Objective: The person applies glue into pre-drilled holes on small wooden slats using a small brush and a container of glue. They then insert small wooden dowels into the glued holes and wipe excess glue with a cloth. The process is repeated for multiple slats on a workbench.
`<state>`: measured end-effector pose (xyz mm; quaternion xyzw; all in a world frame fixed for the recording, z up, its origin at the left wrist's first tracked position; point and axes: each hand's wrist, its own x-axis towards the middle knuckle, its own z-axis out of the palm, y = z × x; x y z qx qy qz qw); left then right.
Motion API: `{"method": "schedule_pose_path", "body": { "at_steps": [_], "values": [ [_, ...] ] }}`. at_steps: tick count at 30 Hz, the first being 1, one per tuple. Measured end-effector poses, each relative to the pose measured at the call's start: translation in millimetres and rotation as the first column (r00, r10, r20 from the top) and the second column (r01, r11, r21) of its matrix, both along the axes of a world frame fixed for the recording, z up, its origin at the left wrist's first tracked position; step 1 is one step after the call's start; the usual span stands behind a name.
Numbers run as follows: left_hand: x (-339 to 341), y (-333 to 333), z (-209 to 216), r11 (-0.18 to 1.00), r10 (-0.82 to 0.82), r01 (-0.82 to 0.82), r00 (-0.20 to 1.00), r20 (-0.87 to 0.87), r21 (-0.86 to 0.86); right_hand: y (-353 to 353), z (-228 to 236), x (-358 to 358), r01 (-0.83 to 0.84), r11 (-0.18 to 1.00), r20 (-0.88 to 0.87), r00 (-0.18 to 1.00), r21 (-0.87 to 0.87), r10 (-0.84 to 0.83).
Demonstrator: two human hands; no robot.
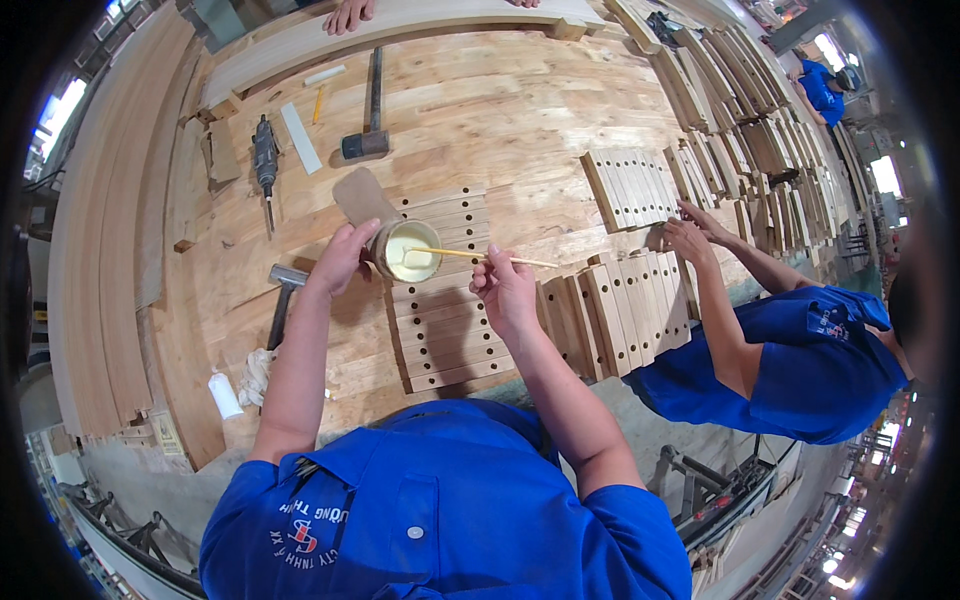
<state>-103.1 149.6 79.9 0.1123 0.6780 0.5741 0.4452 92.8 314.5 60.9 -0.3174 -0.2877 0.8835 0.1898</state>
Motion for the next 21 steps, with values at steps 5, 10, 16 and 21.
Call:
{"method": "schedule_pose_path", "body": {
  "at_steps": [5, 10, 16, 21],
  "values": [
    [1.7, 6.8, -14.5, 0.999, 0.006, -0.009, 0.998, 0.062, 0.050, -7.4, -0.7, 2.0, 0.041, 0.999, 0.043, 0.998, -0.025, -0.040],
    [7.2, 19.2, -28.8, 0.996, 0.007, -0.016, 0.995, 0.104, 0.084, -1.5, -3.1, 5.4, 0.036, 0.997, 0.056, 0.998, -0.062, -0.032],
    [12.0, 11.8, -32.2, 1.000, 0.013, -0.016, 0.988, 0.152, 0.017, 18.9, 6.4, 11.1, 0.205, 0.979, 0.045, 0.978, 0.012, -0.205],
    [27.7, -8.1, -53.4, 0.968, -0.247, 0.248, 0.942, 0.228, 0.026, 34.7, 21.7, 14.0, -0.088, 0.589, 0.240, 0.953, 0.804, -0.185]
  ]
}}
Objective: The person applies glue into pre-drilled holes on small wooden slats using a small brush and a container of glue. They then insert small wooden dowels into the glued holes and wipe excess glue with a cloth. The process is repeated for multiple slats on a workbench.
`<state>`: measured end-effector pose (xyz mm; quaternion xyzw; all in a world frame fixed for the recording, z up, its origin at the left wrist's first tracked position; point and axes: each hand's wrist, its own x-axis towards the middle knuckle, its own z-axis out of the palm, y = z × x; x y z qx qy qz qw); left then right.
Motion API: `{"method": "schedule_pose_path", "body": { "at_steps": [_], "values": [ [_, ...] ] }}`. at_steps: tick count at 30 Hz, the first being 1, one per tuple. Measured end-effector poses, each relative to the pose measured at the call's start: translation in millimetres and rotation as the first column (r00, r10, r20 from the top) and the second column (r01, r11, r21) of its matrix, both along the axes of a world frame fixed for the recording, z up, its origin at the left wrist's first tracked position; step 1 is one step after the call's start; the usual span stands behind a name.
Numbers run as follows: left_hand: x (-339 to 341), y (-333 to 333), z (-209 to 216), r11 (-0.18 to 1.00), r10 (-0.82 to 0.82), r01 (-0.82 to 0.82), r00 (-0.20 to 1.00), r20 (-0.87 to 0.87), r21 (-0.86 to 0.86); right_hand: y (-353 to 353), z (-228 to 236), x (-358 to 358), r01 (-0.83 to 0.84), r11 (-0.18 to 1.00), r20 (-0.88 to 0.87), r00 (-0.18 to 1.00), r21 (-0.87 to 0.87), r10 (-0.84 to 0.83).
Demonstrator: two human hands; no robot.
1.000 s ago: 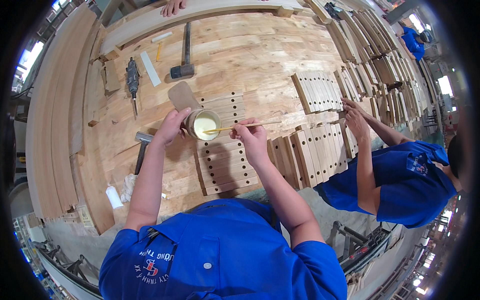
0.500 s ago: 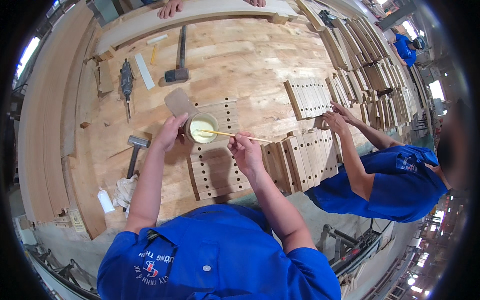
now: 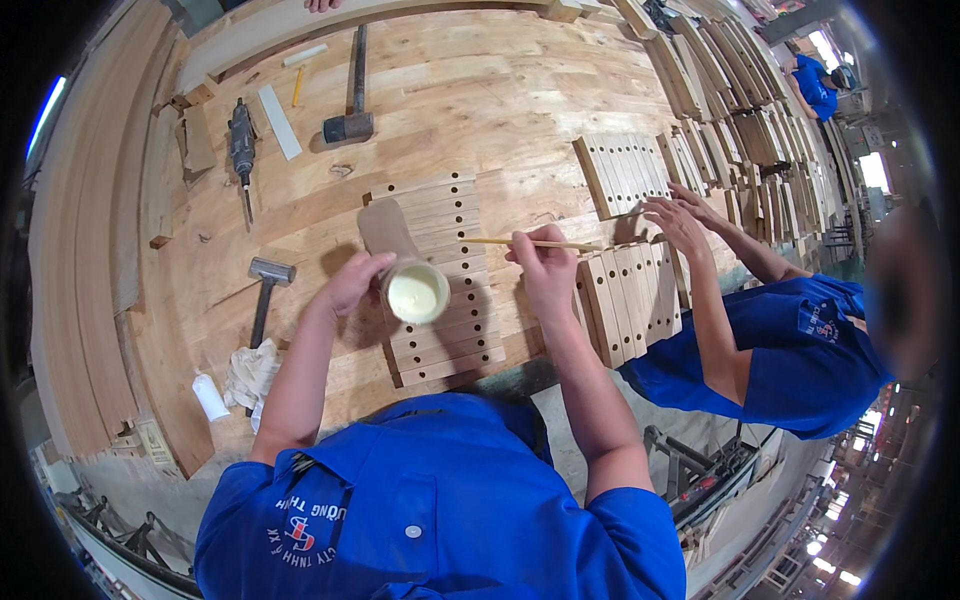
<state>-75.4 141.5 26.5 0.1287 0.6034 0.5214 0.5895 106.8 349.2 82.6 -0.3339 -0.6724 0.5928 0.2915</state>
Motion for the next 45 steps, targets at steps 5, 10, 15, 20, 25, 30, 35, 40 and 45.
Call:
{"method": "schedule_pose_path", "body": {
  "at_steps": [5, 10, 15, 20, 25, 30, 35, 40, 45],
  "values": [
    [19.4, 6.6, -7.4, 0.986, -0.161, 0.158, 0.984, -0.076, -0.043, -2.6, -1.0, -8.9, -0.262, 0.836, 0.325, 0.940, 0.482, 0.107],
    [19.4, 11.8, -14.5, 0.976, -0.217, 0.217, 0.975, -0.044, -0.015, -2.0, -3.9, -15.3, -0.343, 0.772, 0.402, 0.907, 0.535, 0.125],
    [17.1, 12.3, -14.8, 0.970, -0.243, 0.242, 0.969, -0.038, -0.031, -5.7, -10.3, -25.1, -0.419, 0.717, 0.449, 0.878, 0.558, 0.164],
    [14.8, 14.5, -9.2, 0.964, -0.258, 0.254, 0.965, -0.046, -0.082, -8.8, -5.5, -31.3, -0.476, 0.651, 0.500, 0.850, 0.591, 0.168],
    [14.8, 14.1, -13.4, 0.959, -0.280, 0.277, 0.960, -0.034, -0.059, -4.8, -3.6, -34.9, -0.504, 0.606, 0.543, 0.828, 0.615, 0.139],
    [18.3, 6.8, -16.5, 0.973, -0.222, 0.218, 0.973, -0.061, -0.070, -2.1, 16.5, -32.2, -0.677, 0.406, 0.643, 0.727, 0.614, 0.240],
    [9.5, -47.0, 3.5, 0.986, 0.110, -0.118, 0.991, -0.073, -0.119, -20.2, 54.8, -32.9, -0.666, 0.380, 0.491, 0.737, 0.642, 0.465],
    [-21.0, -135.8, 18.6, 0.894, 0.420, -0.445, 0.877, -0.235, -0.062, -75.7, 31.2, -42.7, -0.545, 0.388, 0.193, 0.730, 0.743, 0.656],
    [-41.8, -199.4, 13.3, 0.702, 0.268, -0.637, 0.650, -0.712, -0.317, -154.3, 1.4, -48.8, -0.632, 0.060, 0.328, 0.478, 0.772, 0.815]
  ]
}}
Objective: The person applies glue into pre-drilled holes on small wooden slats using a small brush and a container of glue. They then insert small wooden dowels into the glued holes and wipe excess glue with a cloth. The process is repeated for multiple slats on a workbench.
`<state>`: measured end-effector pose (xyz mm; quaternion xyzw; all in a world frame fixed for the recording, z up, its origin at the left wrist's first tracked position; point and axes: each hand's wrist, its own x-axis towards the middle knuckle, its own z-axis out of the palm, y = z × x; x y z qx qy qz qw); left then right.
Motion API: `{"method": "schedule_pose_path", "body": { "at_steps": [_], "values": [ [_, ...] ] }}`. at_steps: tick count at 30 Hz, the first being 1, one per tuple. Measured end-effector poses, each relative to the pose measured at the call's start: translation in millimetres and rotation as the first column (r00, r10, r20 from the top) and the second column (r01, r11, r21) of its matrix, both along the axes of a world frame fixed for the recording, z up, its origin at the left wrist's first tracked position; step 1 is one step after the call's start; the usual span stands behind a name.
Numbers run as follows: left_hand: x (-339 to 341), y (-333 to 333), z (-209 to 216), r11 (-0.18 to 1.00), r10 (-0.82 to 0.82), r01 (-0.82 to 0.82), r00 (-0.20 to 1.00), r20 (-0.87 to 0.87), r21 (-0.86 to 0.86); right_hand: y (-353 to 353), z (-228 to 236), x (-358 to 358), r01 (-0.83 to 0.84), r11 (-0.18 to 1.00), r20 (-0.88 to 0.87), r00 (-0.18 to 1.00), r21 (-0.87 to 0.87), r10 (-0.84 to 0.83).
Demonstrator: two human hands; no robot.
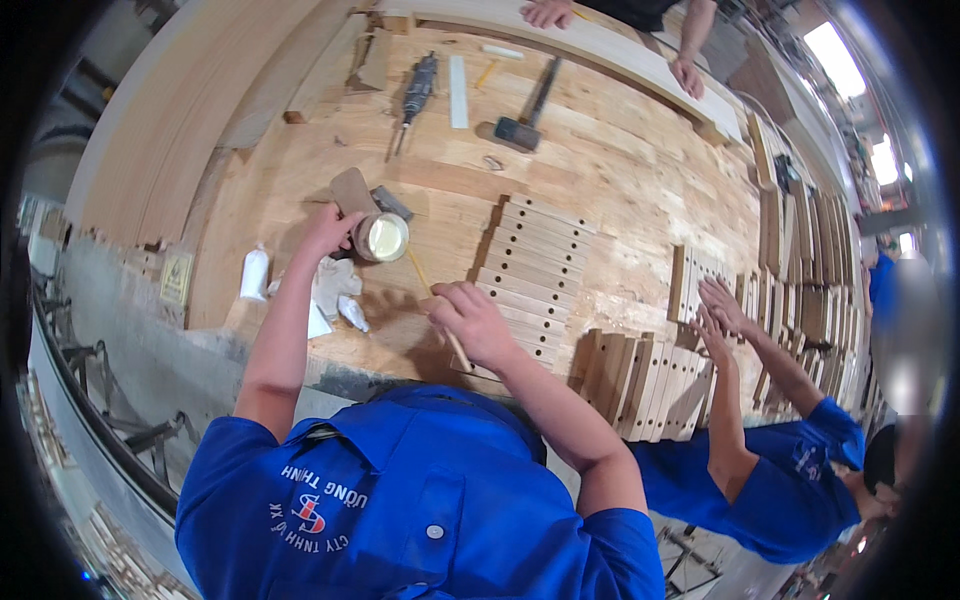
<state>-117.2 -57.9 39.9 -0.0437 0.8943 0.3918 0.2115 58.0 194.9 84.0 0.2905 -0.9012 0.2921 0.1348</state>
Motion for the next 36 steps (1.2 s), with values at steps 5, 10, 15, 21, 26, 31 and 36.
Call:
{"method": "schedule_pose_path", "body": {
  "at_steps": [5, 10, 15, 21, 26, 31, 36],
  "values": [
    [23.1, -68.7, 26.8, 0.970, 0.197, -0.232, 0.922, -0.334, -0.067, -39.5, -46.2, -2.3, -0.042, 0.957, 0.044, 0.999, 0.286, 0.031],
    [112.5, -143.9, 19.4, 0.961, 0.064, -0.096, 0.990, -0.128, -0.259, -55.6, -49.5, 2.6, -0.015, 0.871, 0.040, 0.999, 0.491, -0.006],
    [181.6, -72.2, 3.1, 0.998, -0.046, 0.039, 0.983, 0.179, 0.041, -39.6, -40.4, 14.5, 0.111, 0.930, 0.072, 0.987, 0.351, -0.145],
    [181.1, -22.9, -42.5, 0.931, -0.101, 0.040, 0.984, -0.150, -0.364, -46.6, -23.5, 33.1, 0.029, 0.988, 0.150, 0.987, 0.151, -0.051],
    [174.9, -19.1, -12.7, 0.958, 0.089, -0.061, 0.992, -0.091, 0.280, -35.5, -27.5, 41.2, 0.110, 0.978, 0.280, 0.958, -0.176, -0.058],
    [191.0, 6.0, 31.1, 0.897, -0.097, 0.249, 0.917, -0.386, 0.366, -44.9, -3.9, 59.7, 0.494, 0.654, 0.781, 0.570, -0.573, 0.255],
    [195.2, 57.1, 46.9, 0.804, -0.369, 0.519, 0.817, -0.442, 0.289, -25.7, -1.8, 71.8, 0.622, 0.448, 0.753, 0.621, -0.643, 0.218]
  ]
}}
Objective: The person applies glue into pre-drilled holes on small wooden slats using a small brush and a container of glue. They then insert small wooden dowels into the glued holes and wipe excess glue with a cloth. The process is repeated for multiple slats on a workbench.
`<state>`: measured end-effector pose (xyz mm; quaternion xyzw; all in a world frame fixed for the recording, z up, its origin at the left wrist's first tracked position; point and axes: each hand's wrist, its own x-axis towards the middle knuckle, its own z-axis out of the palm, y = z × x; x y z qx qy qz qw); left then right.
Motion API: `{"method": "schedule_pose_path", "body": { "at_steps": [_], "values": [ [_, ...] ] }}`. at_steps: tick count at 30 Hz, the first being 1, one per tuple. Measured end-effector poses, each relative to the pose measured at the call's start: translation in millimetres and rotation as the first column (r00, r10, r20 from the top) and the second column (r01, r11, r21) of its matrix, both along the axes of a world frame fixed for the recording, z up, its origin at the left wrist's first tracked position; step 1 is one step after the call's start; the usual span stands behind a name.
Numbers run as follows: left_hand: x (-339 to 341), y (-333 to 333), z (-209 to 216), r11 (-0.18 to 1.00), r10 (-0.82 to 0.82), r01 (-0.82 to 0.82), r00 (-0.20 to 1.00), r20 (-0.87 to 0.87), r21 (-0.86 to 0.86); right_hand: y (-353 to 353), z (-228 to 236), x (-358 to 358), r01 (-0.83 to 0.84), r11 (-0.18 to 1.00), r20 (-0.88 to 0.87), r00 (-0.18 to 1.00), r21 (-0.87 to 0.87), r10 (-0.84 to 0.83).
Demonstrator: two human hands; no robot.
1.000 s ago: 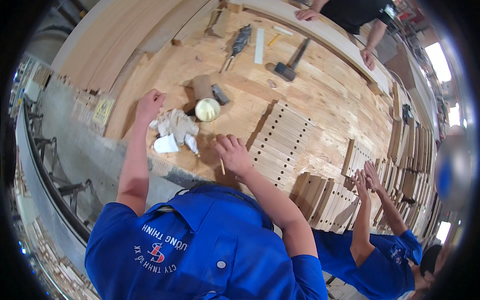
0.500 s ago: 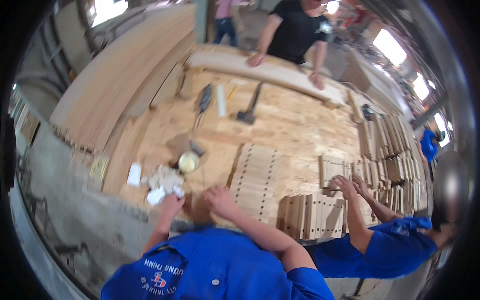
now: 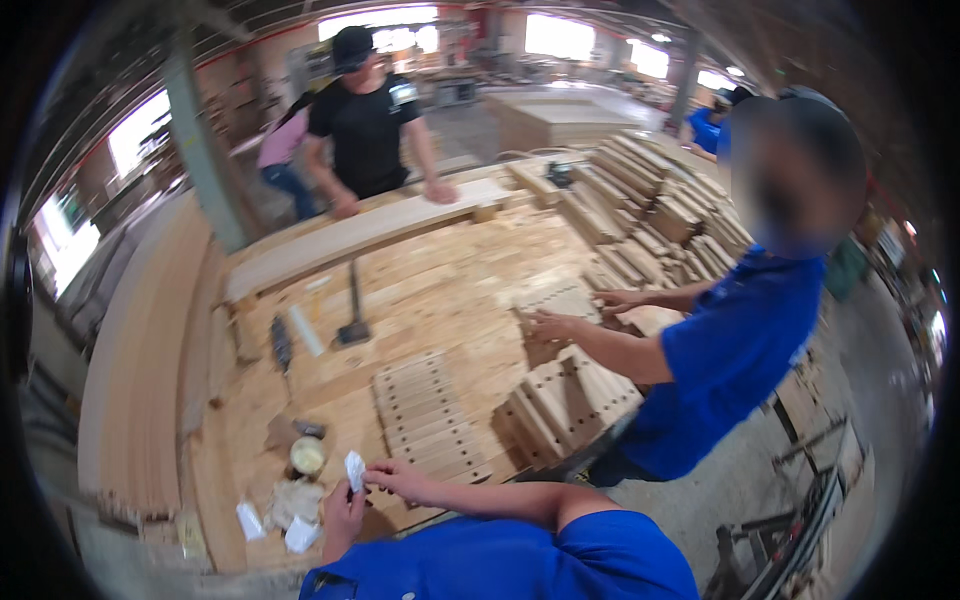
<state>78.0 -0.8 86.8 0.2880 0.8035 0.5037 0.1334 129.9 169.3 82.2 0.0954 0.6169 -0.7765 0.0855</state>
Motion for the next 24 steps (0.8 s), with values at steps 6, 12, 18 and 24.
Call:
{"method": "schedule_pose_path", "body": {
  "at_steps": [6, 12, 18, 24],
  "values": [
    [-2.5, 41.6, -14.5, 0.873, -0.297, -0.192, 0.520, 0.801, 0.449, 30.1, -22.7, -2.4, 0.295, 0.955, -0.290, 0.913, -0.016, -0.287],
    [-7.0, 52.1, -4.8, 0.958, -0.241, 0.029, 0.628, 0.740, 0.286, 25.8, -6.8, 3.3, 0.332, 0.942, -0.272, 0.904, -0.038, -0.330],
    [-6.2, 48.2, 12.3, 0.775, -0.593, -0.079, 0.249, 0.765, 0.627, 33.4, 7.0, 5.1, 0.196, 0.952, -0.183, 0.953, -0.237, -0.242],
    [-9.6, 53.0, 9.2, 0.829, -0.508, -0.040, 0.366, 0.780, 0.558, 34.5, 13.1, 3.3, 0.186, 0.980, -0.356, 0.913, -0.066, -0.198]
  ]
}}
